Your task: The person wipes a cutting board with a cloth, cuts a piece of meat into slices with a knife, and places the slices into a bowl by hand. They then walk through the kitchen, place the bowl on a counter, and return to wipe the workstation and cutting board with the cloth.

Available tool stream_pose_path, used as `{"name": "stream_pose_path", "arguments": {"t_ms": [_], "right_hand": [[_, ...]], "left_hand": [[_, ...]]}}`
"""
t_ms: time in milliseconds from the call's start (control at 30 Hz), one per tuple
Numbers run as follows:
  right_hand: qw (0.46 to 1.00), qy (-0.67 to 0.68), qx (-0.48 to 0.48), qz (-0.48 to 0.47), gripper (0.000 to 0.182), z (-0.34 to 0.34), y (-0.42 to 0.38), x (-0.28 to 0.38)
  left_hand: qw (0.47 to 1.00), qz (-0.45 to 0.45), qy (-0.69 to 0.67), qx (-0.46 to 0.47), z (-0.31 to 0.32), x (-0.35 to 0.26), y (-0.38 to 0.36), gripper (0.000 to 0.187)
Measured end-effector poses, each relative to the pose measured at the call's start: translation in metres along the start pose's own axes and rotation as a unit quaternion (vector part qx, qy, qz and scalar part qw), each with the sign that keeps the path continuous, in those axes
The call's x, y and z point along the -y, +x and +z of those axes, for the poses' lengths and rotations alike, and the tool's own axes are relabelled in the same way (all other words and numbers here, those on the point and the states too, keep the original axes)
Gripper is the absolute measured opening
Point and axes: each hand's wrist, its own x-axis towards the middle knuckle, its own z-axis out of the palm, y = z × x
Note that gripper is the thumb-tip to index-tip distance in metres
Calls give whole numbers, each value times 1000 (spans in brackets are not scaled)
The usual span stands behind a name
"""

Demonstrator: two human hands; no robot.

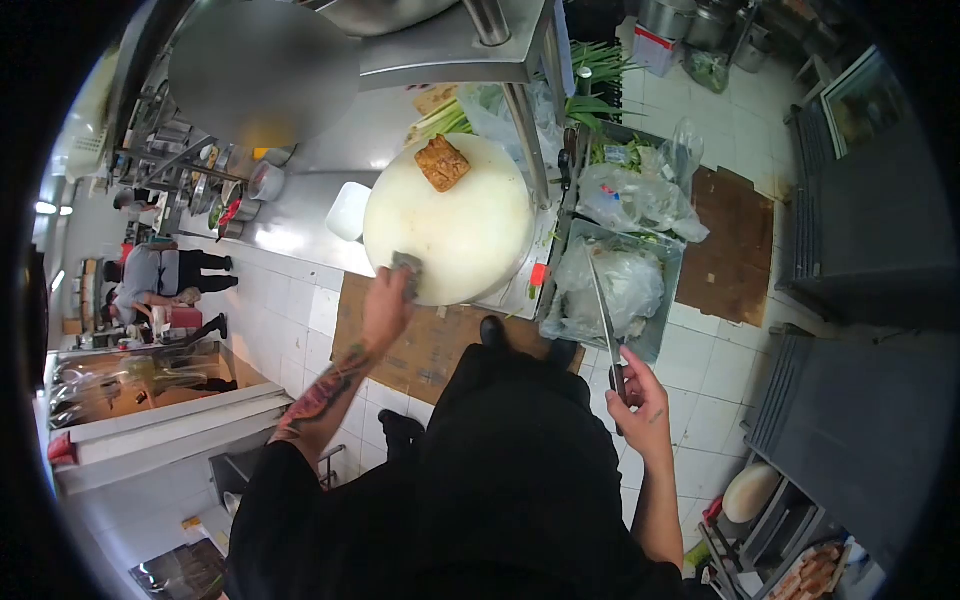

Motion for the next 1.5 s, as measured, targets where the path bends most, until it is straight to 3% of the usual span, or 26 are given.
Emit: {"name": "stream_pose_path", "arguments": {"t_ms": [100, 167, 200, 267, 333, 367, 400, 433, 467, 567, 633, 700, 800, 867, 900, 967, 1033, 1100, 1233, 1300, 1367, 1433, 1467, 1500], "right_hand": [[1000, 5, -16, -13, 71, -4, 13, -9], [999, 28, -28, -24, 70, -5, 24, -14], [999, 27, -30, -29, 70, -3, 29, -9], [998, 22, -37, -49, 69, -3, 38, 5], [998, 15, -33, -56, 68, -7, 40, 15], [998, 12, -27, -62, 68, -9, 41, 19], [997, 12, -34, -62, 68, -10, 42, 21], [998, 3, -35, -56, 68, -13, 40, 22], [998, -7, -35, -47, 69, -15, 35, 21], [997, 3, -64, -34, 69, -12, 21, 18], [997, 22, -68, -21, 69, -8, 13, 4], [996, 30, -87, -1, 68, -4, 9, -9], [996, 30, -88, 8, 66, -2, 6, -11], [996, 20, -84, 5, 66, -2, 5, -8], [996, 10, -86, 7, 66, -3, 5, -7], [996, -1, -92, 10, 66, -4, 6, -6], [995, -6, -96, 0, 66, -5, 6, -7], [995, 1, -103, 16, 67, -2, 6, -2], [994, 22, -100, 25, 67, 0, 6, -7], [994, 37, -93, 46, 67, 4, 7, -8], [993, 55, -91, 60, 66, 7, 13, -9], [992, 59, -94, 58, 65, 11, 18, -11], [992, 61, -96, 58, 65, 13, 20, -13], [992, 65, -98, 47, 64, 14, 24, -15]], "left_hand": [[1000, -12, -13, -12, 20, -69, -1, 63], [989, 18, -148, -4, 22, -105, 6, 61], [989, 22, -148, -8, 22, -103, 13, 61], [961, 84, -242, -104, 31, -88, 45, 61], [959, 98, -164, -210, 22, -27, 86, 60], [954, 31, -184, -233, 11, 4, 100, 56], [953, 38, -79, -289, 4, 41, 120, 47], [967, -69, -36, -241, -10, 55, 129, 40], [973, -122, -5, -198, -6, 67, 133, 38], [978, -129, -8, -161, 66, 39, 123, 39], [984, -4, -94, -151, 77, -45, 81, 44], [949, 161, -248, -105, 51, -98, 55, 51], [933, 129, -290, -170, 81, -42, 97, 54], [928, -40, -314, -196, 46, 16, 147, 29], [920, -131, -307, -205, -2, 13, 161, 20], [918, -104, -283, -259, 16, 111, 220, 20], [942, -16, -265, -205, -1, 125, 242, 28], [973, 25, -43, -225, 27, 130, 251, 34], [986, -25, -33, -163, 23, 85, 217, 45], [992, 18, -66, -109, 39, 66, 174, 48], [989, 12, -97, -110, 56, -2, 124, 56], [964, 123, -188, -144, 80, -66, 88, 66], [958, 147, -220, -113, 71, -108, 76, 67], [958, 117, -261, -28, 56, -141, 69, 64]]}}
